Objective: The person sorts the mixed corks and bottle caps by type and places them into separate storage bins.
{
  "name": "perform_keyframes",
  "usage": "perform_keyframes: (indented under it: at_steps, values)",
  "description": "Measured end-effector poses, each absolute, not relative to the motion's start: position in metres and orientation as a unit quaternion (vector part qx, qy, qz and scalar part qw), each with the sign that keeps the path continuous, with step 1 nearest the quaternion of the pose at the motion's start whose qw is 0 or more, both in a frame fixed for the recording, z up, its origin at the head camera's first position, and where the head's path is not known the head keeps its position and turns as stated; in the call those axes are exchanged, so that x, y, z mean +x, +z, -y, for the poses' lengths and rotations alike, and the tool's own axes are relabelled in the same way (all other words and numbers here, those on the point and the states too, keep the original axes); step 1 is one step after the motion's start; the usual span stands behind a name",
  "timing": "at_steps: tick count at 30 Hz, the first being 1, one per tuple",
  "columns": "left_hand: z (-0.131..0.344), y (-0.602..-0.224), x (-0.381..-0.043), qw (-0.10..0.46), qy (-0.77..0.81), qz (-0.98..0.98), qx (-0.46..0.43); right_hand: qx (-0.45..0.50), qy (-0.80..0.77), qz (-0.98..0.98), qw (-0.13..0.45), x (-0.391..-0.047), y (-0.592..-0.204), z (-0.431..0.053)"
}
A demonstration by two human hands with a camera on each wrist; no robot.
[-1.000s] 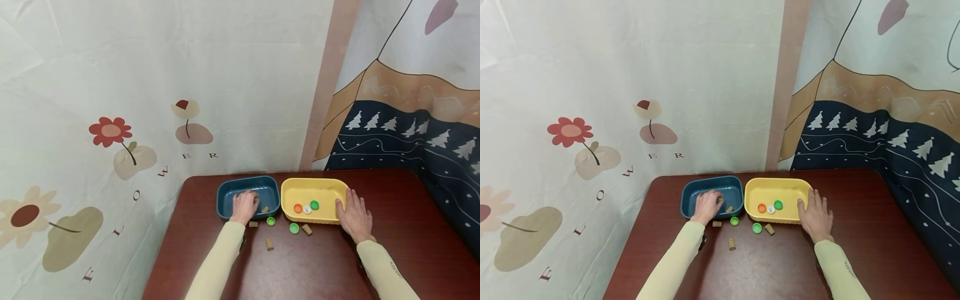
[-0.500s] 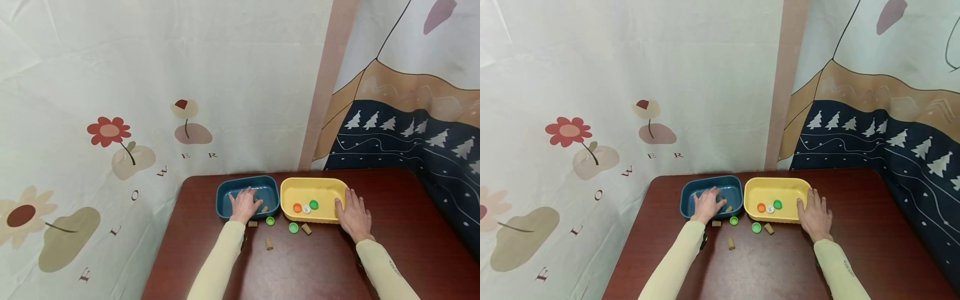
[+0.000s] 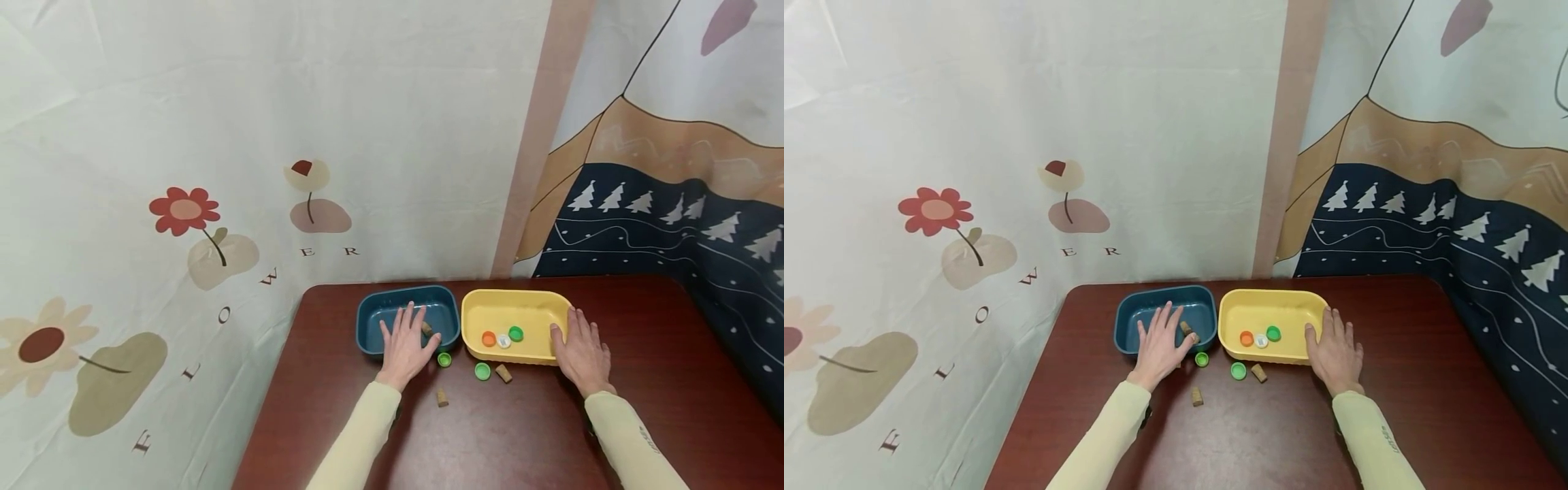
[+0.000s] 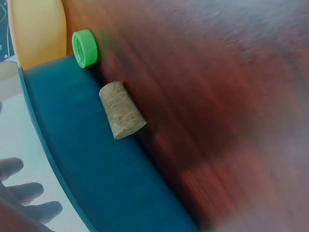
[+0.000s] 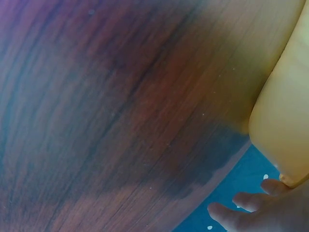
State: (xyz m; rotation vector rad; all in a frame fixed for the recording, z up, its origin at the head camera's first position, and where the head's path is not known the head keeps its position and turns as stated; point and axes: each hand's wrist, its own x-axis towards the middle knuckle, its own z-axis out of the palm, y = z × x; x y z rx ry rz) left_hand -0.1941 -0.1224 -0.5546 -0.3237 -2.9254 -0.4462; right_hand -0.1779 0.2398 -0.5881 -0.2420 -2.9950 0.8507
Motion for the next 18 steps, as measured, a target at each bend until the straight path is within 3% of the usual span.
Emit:
perform_keyframes:
  at_steps: [18]
  values:
    - [0.125,-0.57,-0.139,0.145,-0.14,0.961,-0.187,-0.073,0.277,0.958,0.023,-0.179,-0.589,-0.239]
